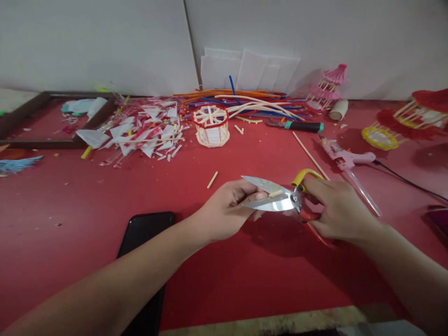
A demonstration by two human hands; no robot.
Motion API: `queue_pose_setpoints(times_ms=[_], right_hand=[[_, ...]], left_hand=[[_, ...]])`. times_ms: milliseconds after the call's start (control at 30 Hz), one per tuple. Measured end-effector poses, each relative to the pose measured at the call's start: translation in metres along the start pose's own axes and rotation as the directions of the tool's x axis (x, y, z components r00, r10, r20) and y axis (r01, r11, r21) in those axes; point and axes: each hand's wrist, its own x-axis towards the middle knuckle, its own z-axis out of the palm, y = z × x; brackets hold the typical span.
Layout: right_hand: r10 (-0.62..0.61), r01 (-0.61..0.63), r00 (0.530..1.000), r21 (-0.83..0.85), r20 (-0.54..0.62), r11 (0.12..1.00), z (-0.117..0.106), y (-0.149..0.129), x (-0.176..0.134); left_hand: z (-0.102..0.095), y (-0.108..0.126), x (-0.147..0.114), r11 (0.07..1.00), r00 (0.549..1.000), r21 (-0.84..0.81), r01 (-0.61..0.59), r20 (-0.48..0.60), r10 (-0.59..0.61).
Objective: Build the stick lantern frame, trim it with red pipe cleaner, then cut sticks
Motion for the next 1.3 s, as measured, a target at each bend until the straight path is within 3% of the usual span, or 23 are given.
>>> queue_pose_setpoints(times_ms=[100,200,333,400,500,667,800,933,1067,1200,1300], right_hand=[[0.045,-0.046,0.999,0.035,0.030,0.998,0.000,-0.003,0.001],[0.116,-0.120,0.992,0.070,0.052,0.990,-0.001,-0.010,0.001],[0.149,-0.169,0.980,0.156,0.129,0.973,-0.001,-0.019,0.003],[0.136,-0.157,0.983,0.179,0.124,0.971,0.000,-0.022,0.005],[0.120,-0.130,0.990,0.159,0.069,0.979,0.001,-0.024,0.007],[0.080,-0.078,0.997,0.097,-0.015,0.992,0.002,-0.021,0.006],[0.058,-0.059,0.998,0.091,0.007,0.994,0.002,-0.010,0.005],[-0.019,0.014,0.999,0.104,0.044,0.995,-0.001,0.003,0.006],[-0.017,0.000,0.994,0.159,0.106,0.987,-0.002,0.004,0.007],[0.000,-0.024,0.991,0.182,0.133,0.983,-0.003,0.001,0.006],[0.011,-0.041,0.986,0.183,0.165,0.982,-0.004,0.002,0.006]], left_hand=[[0.004,-0.002,-0.003,0.994,0.992,0.059,-0.092,-0.086,0.097],[0.007,-0.005,-0.006,0.948,0.945,0.225,-0.224,-0.189,0.268],[0.006,-0.010,-0.009,0.727,0.860,0.618,-0.300,-0.155,0.487],[0.005,-0.010,-0.010,0.663,0.845,0.690,-0.291,-0.139,0.516],[0.004,-0.008,-0.012,0.736,0.885,0.616,-0.279,-0.132,0.446],[0.003,-0.007,-0.012,0.907,0.945,0.343,-0.244,-0.127,0.302],[0.000,-0.006,-0.007,0.989,0.992,0.087,-0.124,-0.026,0.126],[0.001,-0.006,-0.002,0.991,0.994,-0.129,0.022,0.108,-0.008],[0.001,-0.007,-0.002,0.948,0.982,-0.279,0.152,0.155,-0.112],[0.000,-0.008,-0.002,0.959,0.982,-0.250,0.135,0.163,-0.096],[0.000,-0.007,-0.001,0.975,0.991,-0.216,0.059,0.133,-0.030]])
